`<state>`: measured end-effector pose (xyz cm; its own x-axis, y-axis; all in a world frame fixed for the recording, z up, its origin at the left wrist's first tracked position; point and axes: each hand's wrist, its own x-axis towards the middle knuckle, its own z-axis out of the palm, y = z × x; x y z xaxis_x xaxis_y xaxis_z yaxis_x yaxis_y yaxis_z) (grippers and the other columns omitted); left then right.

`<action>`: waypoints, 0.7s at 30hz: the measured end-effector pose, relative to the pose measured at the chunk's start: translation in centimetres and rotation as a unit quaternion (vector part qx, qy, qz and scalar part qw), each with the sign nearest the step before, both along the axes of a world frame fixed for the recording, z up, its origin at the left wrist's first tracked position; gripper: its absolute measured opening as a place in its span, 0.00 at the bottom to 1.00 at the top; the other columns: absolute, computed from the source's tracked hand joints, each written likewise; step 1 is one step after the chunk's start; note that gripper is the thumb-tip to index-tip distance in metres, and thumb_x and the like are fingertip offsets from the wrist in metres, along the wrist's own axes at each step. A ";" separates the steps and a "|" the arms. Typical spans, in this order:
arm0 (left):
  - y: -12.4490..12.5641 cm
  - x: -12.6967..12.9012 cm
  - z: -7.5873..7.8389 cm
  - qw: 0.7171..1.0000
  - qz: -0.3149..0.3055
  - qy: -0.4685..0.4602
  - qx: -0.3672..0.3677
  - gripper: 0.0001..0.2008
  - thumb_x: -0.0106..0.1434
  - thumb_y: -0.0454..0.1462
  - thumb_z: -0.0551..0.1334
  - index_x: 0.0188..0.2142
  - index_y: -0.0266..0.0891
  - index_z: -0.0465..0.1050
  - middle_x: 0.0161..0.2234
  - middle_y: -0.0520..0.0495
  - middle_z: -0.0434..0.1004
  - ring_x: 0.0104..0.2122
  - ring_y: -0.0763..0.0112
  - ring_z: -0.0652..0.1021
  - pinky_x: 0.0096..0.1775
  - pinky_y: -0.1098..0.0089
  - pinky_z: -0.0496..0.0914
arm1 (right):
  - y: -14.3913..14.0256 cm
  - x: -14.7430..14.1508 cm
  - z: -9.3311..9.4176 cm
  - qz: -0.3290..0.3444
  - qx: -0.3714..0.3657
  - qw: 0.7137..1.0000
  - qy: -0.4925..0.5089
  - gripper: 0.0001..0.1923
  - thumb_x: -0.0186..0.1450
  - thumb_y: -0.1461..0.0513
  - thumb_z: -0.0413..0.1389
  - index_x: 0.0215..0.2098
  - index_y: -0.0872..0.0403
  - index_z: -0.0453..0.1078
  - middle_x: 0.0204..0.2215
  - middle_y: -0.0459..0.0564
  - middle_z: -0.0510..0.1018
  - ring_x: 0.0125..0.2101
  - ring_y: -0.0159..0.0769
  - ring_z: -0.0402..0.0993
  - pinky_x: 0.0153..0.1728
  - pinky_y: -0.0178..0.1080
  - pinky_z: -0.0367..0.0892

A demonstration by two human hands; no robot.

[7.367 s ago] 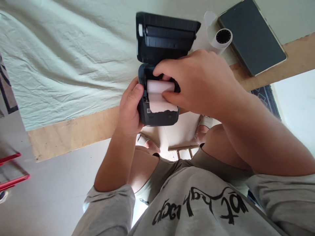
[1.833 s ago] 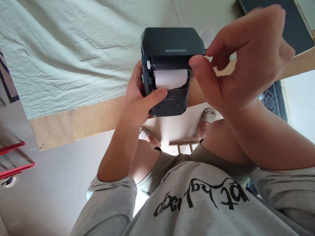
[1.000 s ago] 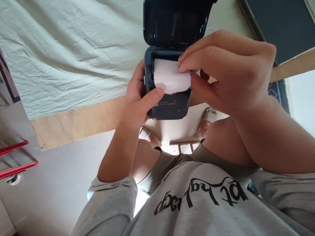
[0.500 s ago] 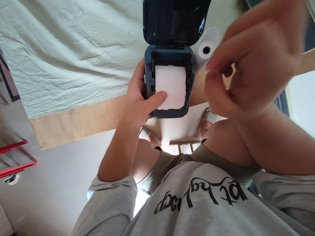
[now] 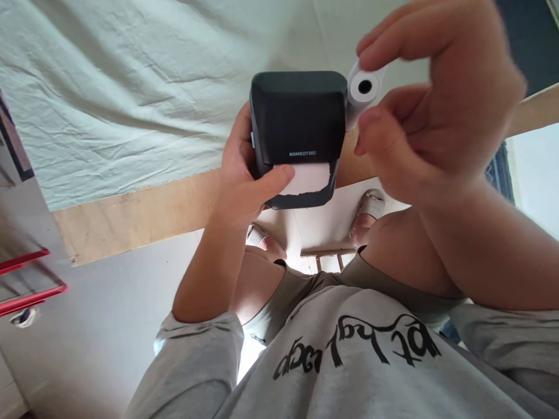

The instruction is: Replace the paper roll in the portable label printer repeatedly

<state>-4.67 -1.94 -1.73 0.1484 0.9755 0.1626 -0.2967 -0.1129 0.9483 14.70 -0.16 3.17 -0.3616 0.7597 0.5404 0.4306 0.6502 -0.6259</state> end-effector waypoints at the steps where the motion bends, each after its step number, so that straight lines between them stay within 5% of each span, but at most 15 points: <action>1: 0.0 0.1 0.0 1.000 -0.001 -0.010 0.006 0.28 0.44 0.39 0.68 0.47 0.45 0.65 0.40 0.49 0.70 0.41 0.67 0.73 0.41 0.67 0.68 | -0.1 -0.1 -0.2 0.011 0.006 1.000 -0.008 0.14 0.57 0.61 0.48 0.41 0.57 0.63 0.45 0.48 0.66 0.43 0.23 0.64 0.28 0.25 0.60; 8: -0.3 0.8 0.8 0.998 0.029 -0.015 -0.051 0.21 0.50 0.40 0.66 0.44 0.42 0.65 0.37 0.49 0.71 0.38 0.68 0.72 0.39 0.67 0.69 | -0.2 -1.5 -1.8 0.046 0.014 0.998 -0.040 0.12 0.58 0.58 0.50 0.38 0.55 0.63 0.49 0.49 0.62 0.49 0.24 0.62 0.41 0.28 0.67; 17: -0.2 0.8 0.5 0.999 0.034 -0.022 -0.036 0.21 0.50 0.42 0.66 0.43 0.43 0.64 0.36 0.51 0.70 0.37 0.71 0.72 0.38 0.68 0.69 | -0.2 -2.2 -1.6 0.036 -0.078 0.996 -0.031 0.14 0.59 0.58 0.47 0.42 0.55 0.60 0.51 0.50 0.59 0.43 0.22 0.62 0.28 0.24 0.62; 21: -0.2 1.2 0.4 0.998 0.050 -0.003 -0.041 0.19 0.52 0.45 0.64 0.42 0.45 0.64 0.34 0.52 0.68 0.34 0.74 0.72 0.35 0.69 0.69 | -0.1 -2.3 -1.8 0.024 -0.078 0.996 -0.028 0.14 0.59 0.58 0.48 0.42 0.54 0.60 0.50 0.49 0.61 0.50 0.24 0.61 0.40 0.28 0.67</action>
